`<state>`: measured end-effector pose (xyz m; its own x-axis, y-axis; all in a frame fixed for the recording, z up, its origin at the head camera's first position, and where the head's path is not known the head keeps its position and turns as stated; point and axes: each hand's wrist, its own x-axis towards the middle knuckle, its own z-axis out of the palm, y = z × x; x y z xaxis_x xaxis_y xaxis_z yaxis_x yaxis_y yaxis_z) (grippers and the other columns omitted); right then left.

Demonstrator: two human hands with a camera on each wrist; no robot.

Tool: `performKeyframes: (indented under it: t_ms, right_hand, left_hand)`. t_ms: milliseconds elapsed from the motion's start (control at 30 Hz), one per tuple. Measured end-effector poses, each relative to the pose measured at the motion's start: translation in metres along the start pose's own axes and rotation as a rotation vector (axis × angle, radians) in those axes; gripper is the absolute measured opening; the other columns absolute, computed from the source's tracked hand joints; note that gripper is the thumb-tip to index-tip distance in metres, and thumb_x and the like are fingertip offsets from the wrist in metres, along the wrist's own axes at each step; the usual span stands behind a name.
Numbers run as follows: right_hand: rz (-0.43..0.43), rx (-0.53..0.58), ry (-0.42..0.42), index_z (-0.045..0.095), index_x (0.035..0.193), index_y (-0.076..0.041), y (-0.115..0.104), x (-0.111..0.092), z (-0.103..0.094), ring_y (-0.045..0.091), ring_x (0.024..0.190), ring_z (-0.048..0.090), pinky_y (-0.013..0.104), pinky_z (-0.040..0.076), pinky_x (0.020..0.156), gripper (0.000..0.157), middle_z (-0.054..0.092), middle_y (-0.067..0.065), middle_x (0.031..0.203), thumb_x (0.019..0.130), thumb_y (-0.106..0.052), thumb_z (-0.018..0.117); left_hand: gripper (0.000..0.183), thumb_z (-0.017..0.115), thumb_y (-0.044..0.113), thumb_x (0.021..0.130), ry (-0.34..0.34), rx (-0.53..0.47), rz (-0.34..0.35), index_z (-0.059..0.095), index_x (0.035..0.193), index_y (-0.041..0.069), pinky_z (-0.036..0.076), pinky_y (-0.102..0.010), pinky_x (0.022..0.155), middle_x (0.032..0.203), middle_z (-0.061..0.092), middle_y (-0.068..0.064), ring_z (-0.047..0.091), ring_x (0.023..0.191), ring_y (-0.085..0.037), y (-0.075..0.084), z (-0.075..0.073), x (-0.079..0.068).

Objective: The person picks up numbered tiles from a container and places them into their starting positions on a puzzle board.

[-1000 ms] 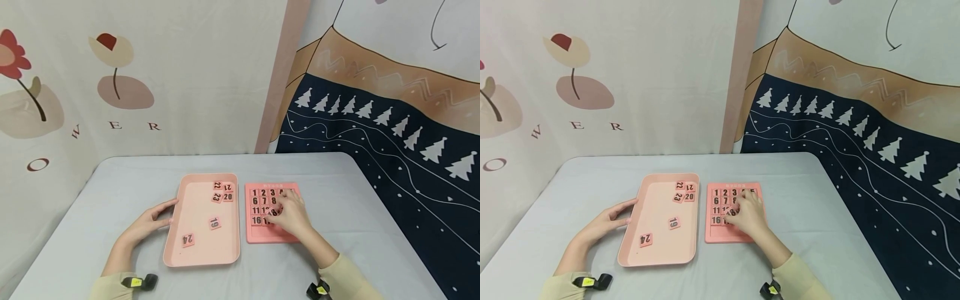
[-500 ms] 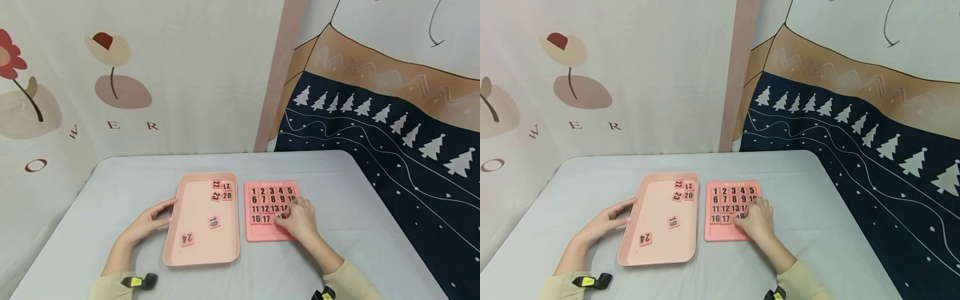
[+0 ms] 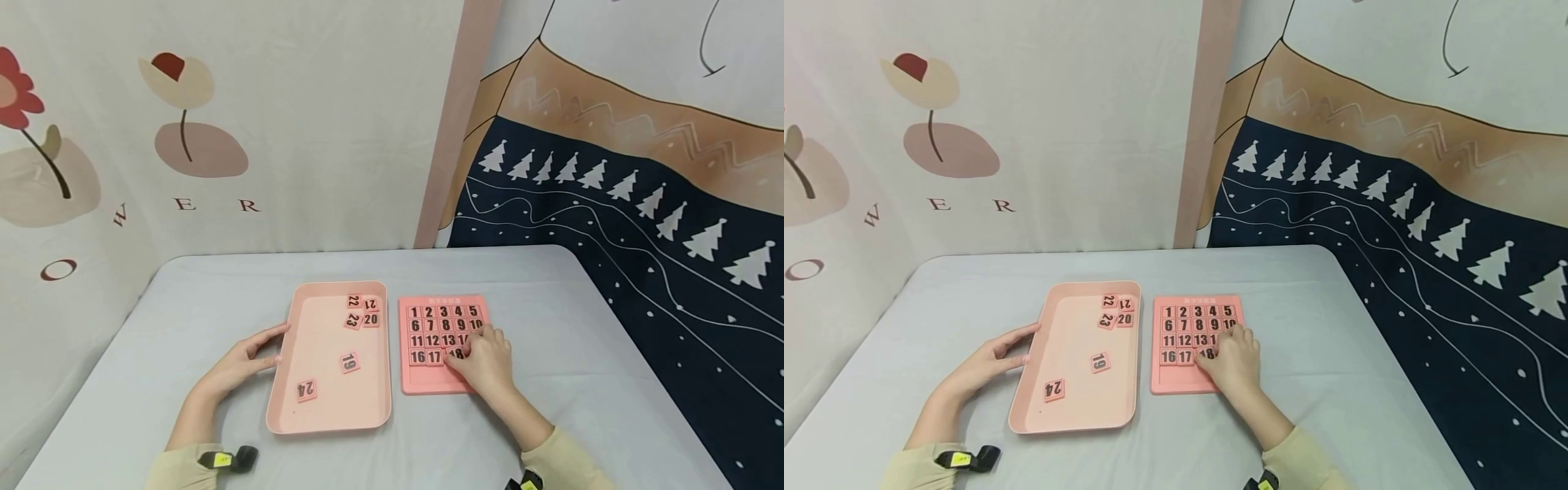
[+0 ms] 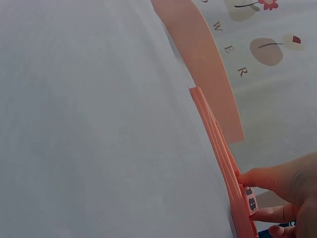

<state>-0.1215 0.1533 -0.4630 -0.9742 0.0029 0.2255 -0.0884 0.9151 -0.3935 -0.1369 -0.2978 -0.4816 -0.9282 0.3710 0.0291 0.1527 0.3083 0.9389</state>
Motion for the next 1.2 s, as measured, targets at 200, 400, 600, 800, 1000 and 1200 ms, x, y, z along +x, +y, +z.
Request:
performKeyframes:
  t_ms: [200,400,600,800,1000,1200]
  right_hand:
    - [0.004,-0.014,-0.005,0.052,0.06,-0.013,0.0007,-0.001,-0.0002,0.027,0.081,0.041,0.039,0.033,0.071,0.045,0.05,0.008,0.089,0.064,-0.042,0.086]
    - [0.009,-0.013,-0.016,0.054,0.061,-0.012,0.0002,-0.0021,-0.0017,0.027,0.081,0.042,0.039,0.034,0.071,0.044,0.052,0.009,0.091,0.065,-0.043,0.086]
    - [-0.001,0.01,-0.016,0.056,0.063,-0.012,-0.0015,-0.003,-0.0029,0.029,0.086,0.045,0.04,0.036,0.073,0.038,0.056,0.012,0.097,0.07,-0.037,0.084]
    - [-0.01,0.019,-0.009,0.057,0.063,-0.013,-0.0024,-0.0028,-0.0018,0.03,0.088,0.047,0.041,0.036,0.073,0.034,0.057,0.014,0.099,0.074,-0.032,0.082]
    - [-0.019,0.023,-0.002,0.057,0.061,-0.014,-0.0024,-0.0036,0.0007,0.03,0.088,0.047,0.041,0.037,0.073,0.032,0.057,0.014,0.097,0.077,-0.029,0.08]
    - [-0.03,0.01,0.012,0.056,0.06,-0.014,-0.0022,-0.0041,-0.0001,0.031,0.089,0.048,0.042,0.037,0.074,0.03,0.059,0.016,0.1,0.077,-0.022,0.079]
  left_hand:
    - [0.057,0.067,0.012,0.09,-0.001,-0.005,0.006,0.045,0.143,0.007,0.024,-0.007,0.098,0.149,0.037,-0.014,0.03,0.128,0.006,0.0013,0.0003,0.0001]
    - [0.057,0.067,0.013,0.09,0.003,-0.003,0.004,0.045,0.143,0.008,0.024,-0.007,0.098,0.149,0.037,-0.014,0.03,0.128,0.006,0.0018,0.0006,-0.0003]
    - [0.057,0.067,0.013,0.09,0.001,-0.006,0.004,0.045,0.143,0.007,0.024,-0.007,0.098,0.149,0.037,-0.014,0.03,0.128,0.006,0.0011,0.0006,-0.0002]
    - [0.057,0.067,0.013,0.09,0.007,-0.005,-0.002,0.045,0.143,0.007,0.024,-0.006,0.098,0.149,0.037,-0.014,0.03,0.128,0.007,0.0,0.0005,0.0001]
    - [0.057,0.067,0.013,0.09,0.004,-0.011,-0.004,0.045,0.143,0.007,0.024,-0.006,0.098,0.149,0.036,-0.014,0.029,0.129,0.006,-0.0005,0.0007,0.0001]
    - [0.057,0.067,0.013,0.09,0.009,-0.015,-0.01,0.045,0.143,0.007,0.024,-0.006,0.098,0.149,0.036,-0.015,0.029,0.129,0.007,0.0003,0.0011,0.0002]
